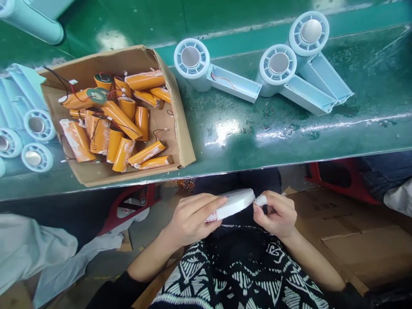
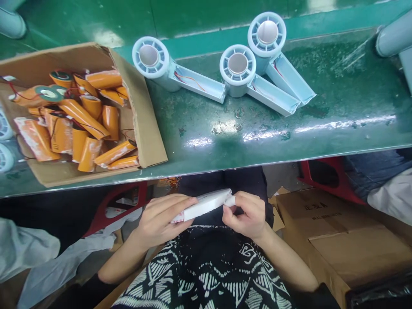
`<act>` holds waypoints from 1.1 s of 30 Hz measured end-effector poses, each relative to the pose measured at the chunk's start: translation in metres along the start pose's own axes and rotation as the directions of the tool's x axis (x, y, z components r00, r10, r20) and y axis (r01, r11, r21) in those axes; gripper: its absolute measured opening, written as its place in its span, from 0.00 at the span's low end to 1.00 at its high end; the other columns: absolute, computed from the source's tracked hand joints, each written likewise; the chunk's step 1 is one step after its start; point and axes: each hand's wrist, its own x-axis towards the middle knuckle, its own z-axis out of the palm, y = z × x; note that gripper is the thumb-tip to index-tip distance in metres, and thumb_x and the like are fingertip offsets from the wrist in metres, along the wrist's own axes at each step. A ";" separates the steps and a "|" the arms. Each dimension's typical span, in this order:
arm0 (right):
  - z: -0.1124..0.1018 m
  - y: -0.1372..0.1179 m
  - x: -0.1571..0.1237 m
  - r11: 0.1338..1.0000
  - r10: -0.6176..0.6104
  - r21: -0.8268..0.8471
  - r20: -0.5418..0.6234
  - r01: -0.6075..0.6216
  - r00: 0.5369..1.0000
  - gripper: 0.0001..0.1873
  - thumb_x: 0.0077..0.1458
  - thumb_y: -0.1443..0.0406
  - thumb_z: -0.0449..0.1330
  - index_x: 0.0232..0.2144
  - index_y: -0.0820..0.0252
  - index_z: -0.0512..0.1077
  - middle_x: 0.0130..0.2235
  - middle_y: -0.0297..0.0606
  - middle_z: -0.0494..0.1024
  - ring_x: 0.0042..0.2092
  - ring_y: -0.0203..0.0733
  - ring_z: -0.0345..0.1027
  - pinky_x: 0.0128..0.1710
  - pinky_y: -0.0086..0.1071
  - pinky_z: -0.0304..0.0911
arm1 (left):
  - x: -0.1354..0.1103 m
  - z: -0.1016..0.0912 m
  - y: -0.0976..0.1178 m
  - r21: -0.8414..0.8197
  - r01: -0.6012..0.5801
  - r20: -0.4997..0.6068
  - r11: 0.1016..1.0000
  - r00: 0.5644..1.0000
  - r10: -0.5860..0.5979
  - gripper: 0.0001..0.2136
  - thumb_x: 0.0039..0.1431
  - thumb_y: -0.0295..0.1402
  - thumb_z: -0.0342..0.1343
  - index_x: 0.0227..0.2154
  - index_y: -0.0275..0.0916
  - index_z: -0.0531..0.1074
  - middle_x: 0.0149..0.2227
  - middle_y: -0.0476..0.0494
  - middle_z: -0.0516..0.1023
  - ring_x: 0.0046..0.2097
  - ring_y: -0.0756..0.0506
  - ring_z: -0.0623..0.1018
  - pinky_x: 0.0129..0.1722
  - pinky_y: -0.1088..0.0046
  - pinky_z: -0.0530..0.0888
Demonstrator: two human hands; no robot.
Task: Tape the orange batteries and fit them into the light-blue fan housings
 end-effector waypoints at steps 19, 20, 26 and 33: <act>-0.009 -0.014 -0.010 0.925 -0.197 -0.293 0.179 0.243 0.964 0.10 0.56 0.75 0.63 0.32 0.56 0.69 0.25 0.32 0.72 0.26 0.37 0.66 0.25 0.34 0.64 | 0.001 0.003 0.006 0.032 -0.047 0.026 0.998 0.999 0.046 0.16 0.67 0.29 0.60 0.56 0.34 0.75 0.42 0.38 0.85 0.43 0.43 0.85 0.42 0.65 0.86; -0.008 -0.014 -0.011 0.925 -0.194 -0.296 0.167 0.237 0.967 0.10 0.56 0.75 0.63 0.31 0.56 0.69 0.25 0.31 0.71 0.25 0.37 0.65 0.25 0.33 0.63 | 0.001 0.004 0.007 0.028 -0.049 0.026 0.998 0.999 0.048 0.15 0.67 0.29 0.60 0.55 0.34 0.75 0.42 0.38 0.85 0.43 0.43 0.85 0.43 0.65 0.86; 0.005 -0.008 -0.014 0.998 -0.003 -0.058 -0.015 0.002 1.000 0.09 0.56 0.73 0.60 0.28 0.56 0.69 0.21 0.28 0.68 0.21 0.33 0.59 0.20 0.30 0.57 | -0.001 0.010 0.006 0.004 -0.038 0.006 0.999 0.999 0.038 0.18 0.65 0.29 0.61 0.58 0.36 0.74 0.43 0.40 0.85 0.43 0.43 0.85 0.42 0.66 0.86; 0.007 0.008 -0.024 0.943 0.307 0.173 -0.109 -0.286 0.946 0.07 0.55 0.72 0.59 0.27 0.57 0.70 0.22 0.30 0.71 0.21 0.34 0.62 0.19 0.28 0.56 | -0.012 0.011 0.004 0.002 0.008 -0.049 1.000 0.999 -0.008 0.20 0.63 0.28 0.63 0.58 0.37 0.75 0.41 0.40 0.85 0.41 0.43 0.85 0.41 0.67 0.85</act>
